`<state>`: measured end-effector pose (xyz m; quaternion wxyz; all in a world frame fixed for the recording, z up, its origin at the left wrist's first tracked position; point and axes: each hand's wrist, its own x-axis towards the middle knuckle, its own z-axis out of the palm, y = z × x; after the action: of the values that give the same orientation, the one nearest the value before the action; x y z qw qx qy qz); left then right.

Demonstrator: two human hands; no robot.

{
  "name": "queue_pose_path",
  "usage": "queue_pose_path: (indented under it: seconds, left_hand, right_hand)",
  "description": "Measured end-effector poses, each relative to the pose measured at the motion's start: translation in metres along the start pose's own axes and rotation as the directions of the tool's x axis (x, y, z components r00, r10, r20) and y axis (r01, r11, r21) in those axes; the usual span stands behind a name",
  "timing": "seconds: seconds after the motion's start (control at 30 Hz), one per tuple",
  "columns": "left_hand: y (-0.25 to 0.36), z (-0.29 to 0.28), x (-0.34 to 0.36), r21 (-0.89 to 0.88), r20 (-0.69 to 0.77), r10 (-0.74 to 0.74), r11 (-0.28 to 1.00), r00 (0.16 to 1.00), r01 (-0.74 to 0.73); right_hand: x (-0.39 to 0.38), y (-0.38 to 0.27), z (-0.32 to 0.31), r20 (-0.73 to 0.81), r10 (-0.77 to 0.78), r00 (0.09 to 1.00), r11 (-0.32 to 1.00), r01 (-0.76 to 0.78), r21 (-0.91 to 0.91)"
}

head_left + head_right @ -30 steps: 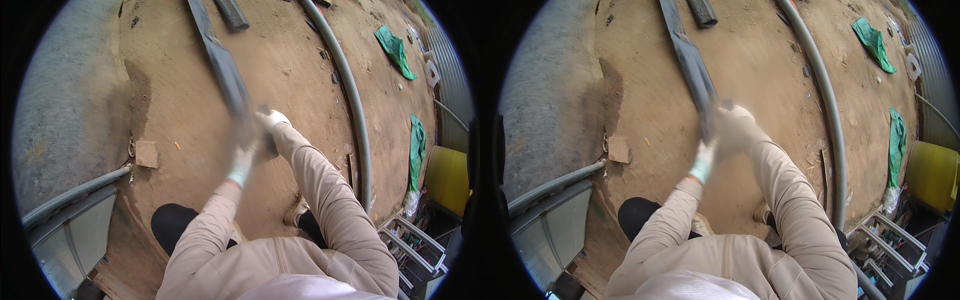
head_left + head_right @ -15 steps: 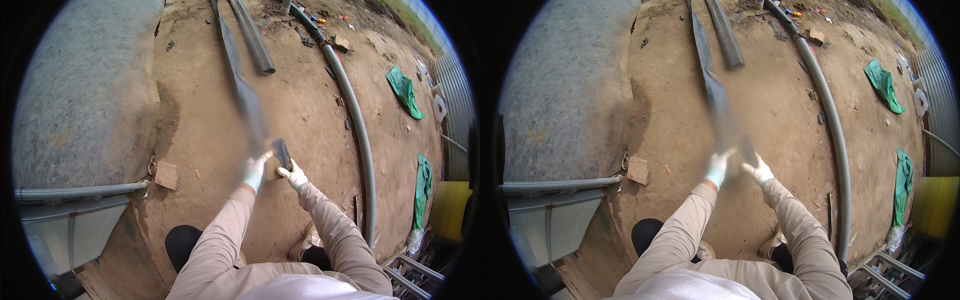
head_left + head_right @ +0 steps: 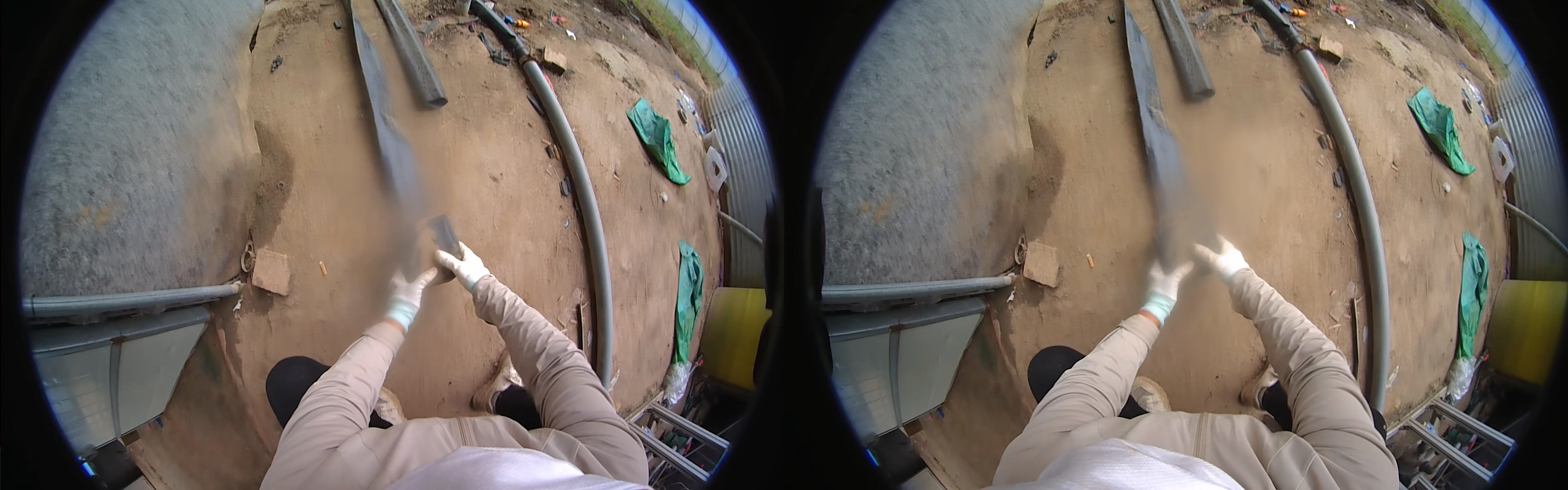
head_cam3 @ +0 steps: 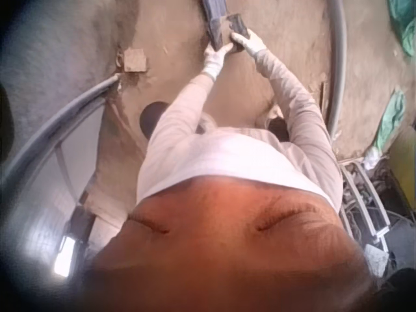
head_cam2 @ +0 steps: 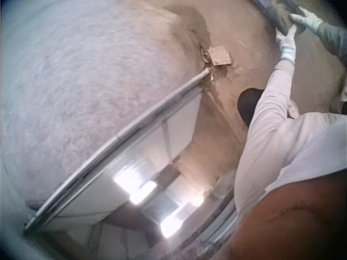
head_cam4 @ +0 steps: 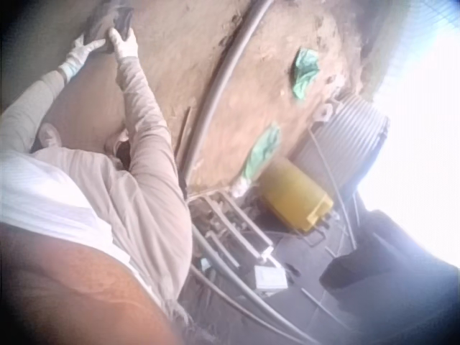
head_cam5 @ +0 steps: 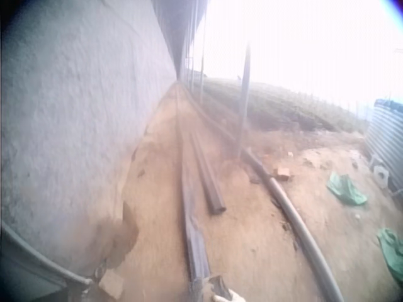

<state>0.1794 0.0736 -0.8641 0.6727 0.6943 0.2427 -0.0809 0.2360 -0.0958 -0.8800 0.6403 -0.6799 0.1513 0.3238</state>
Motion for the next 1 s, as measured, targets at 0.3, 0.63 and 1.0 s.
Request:
queue_pose_path:
  seconds: [0.3, 0.63, 1.0]
  left_hand:
    - [-0.021, -0.012, -0.172, 0.162, -0.052, -0.677, 0.720, 0.734, 0.675]
    - [-0.068, -0.007, -0.088, -0.215, 0.433, -0.699, 0.533, 0.569, 0.819]
    - [-0.036, -0.013, -0.096, 0.386, -0.006, -0.503, 0.796, 0.864, 0.466]
  right_hand:
    - [-0.132, 0.085, 0.012, 0.113, 0.155, 0.981, 0.966, -0.126, -0.226]
    - [-0.091, 0.051, 0.014, -0.147, 0.588, 0.796, 0.759, -0.605, -0.240]
    - [-0.070, 0.026, -0.021, 0.345, 0.404, 0.847, 0.899, -0.437, 0.020]
